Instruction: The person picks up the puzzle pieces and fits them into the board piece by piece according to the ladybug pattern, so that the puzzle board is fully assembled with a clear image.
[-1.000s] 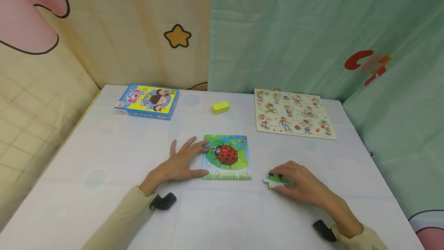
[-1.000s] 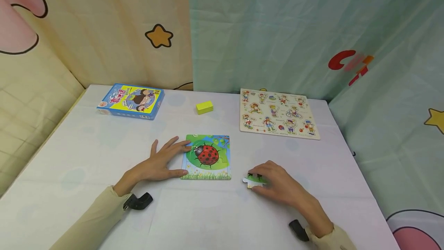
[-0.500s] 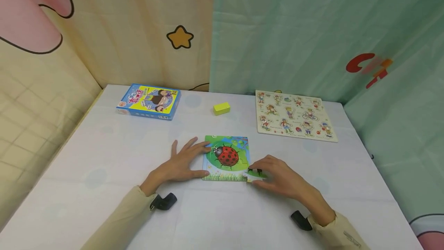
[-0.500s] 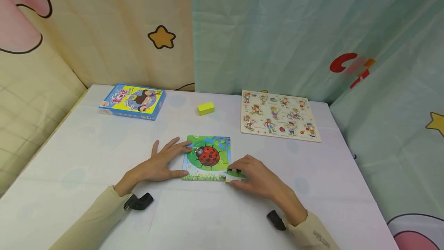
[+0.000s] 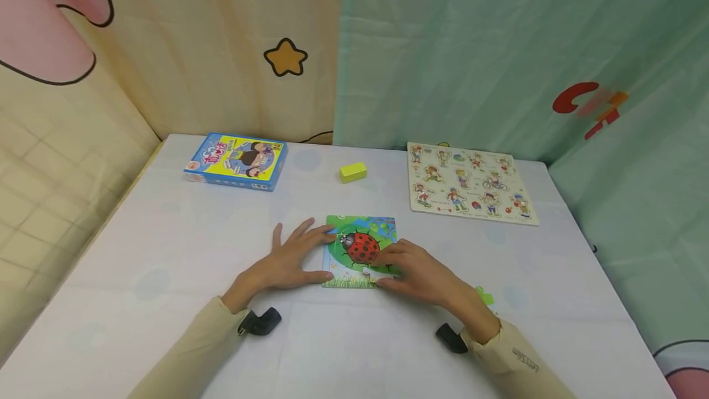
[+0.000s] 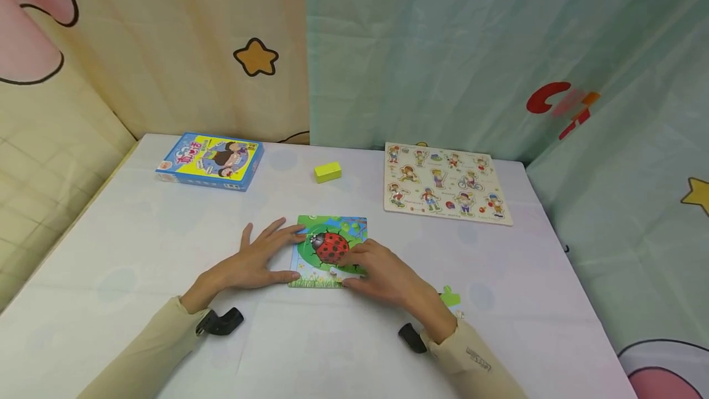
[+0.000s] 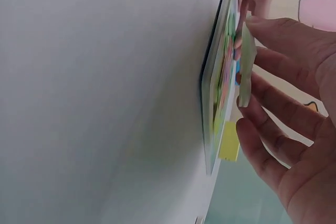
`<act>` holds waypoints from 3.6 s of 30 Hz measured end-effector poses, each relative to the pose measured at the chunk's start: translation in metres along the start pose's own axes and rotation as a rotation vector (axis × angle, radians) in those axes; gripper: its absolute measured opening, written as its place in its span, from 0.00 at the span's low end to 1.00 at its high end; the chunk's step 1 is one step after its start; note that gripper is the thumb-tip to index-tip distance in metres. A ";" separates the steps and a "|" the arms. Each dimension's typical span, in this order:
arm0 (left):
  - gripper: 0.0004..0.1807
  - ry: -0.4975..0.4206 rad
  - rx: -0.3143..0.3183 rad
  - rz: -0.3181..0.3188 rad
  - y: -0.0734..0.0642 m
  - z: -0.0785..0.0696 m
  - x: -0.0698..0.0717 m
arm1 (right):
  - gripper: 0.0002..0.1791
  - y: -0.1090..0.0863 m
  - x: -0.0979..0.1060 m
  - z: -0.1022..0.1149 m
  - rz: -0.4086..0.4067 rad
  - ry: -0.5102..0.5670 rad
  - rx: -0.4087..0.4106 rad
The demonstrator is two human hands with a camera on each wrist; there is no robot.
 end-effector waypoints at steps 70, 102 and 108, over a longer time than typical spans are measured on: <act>0.38 -0.003 -0.009 -0.009 0.001 0.000 0.001 | 0.20 -0.006 0.005 -0.006 -0.018 0.304 -0.025; 0.39 -0.010 0.002 -0.001 0.000 -0.002 0.000 | 0.33 -0.170 0.041 -0.092 -0.113 0.385 -0.445; 0.39 -0.011 0.007 0.000 0.000 -0.003 0.001 | 0.32 -0.171 0.042 -0.094 -0.073 0.355 -0.436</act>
Point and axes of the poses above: each hand's wrist, its own y-axis towards the middle knuckle, its own x-axis out of the back of the hand, z = x × y, the point moved 2 cm from there along y, towards the middle knuckle, and after that the axes turned 7 degrees about y, right-handed, at the moved point
